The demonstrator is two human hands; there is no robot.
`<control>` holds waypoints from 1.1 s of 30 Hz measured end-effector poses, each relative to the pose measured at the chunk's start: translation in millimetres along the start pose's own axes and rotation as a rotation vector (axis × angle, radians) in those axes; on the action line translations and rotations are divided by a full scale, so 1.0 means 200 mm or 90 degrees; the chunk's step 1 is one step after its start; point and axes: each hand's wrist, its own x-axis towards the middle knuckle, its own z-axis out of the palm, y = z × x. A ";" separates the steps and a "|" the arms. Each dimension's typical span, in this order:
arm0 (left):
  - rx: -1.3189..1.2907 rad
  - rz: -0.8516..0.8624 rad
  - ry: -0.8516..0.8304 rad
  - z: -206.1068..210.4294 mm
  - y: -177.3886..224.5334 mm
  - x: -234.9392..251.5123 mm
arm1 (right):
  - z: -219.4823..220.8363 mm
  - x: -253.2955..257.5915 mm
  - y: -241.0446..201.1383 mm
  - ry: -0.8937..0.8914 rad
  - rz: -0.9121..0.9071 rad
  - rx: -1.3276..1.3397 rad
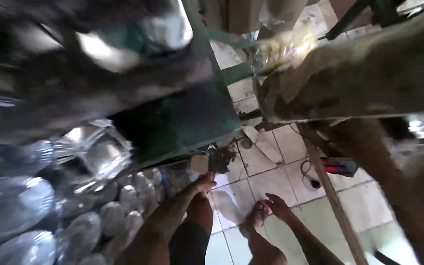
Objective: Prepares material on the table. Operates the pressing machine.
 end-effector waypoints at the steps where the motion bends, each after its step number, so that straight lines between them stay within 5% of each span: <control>1: -0.016 -0.046 0.010 -0.03 0.00 0.09 | 0.06 0.13 0.06 -0.003 0.018 0.016; 4: 0.025 -0.196 0.039 -0.05 -0.09 0.39 | 0.24 0.47 0.15 -0.009 0.050 0.047; 10: 0.041 -0.279 0.241 0.23 -0.71 1.22 | 0.52 0.92 0.32 -0.044 0.018 0.052; 18: 0.073 -0.270 0.313 0.33 -0.89 1.62 | 0.62 1.03 0.71 -0.050 0.102 0.061; 24: 0.098 -0.219 0.279 0.28 -0.86 1.52 | 0.53 0.92 0.76 -0.030 0.134 0.009; 28: 0.038 -0.156 0.353 0.23 -0.83 1.23 | 0.51 0.76 0.62 0.012 0.105 0.004; 33: -0.143 0.042 0.261 0.14 -0.11 0.26 | 0.46 -0.05 -0.08 0.097 -0.004 -0.010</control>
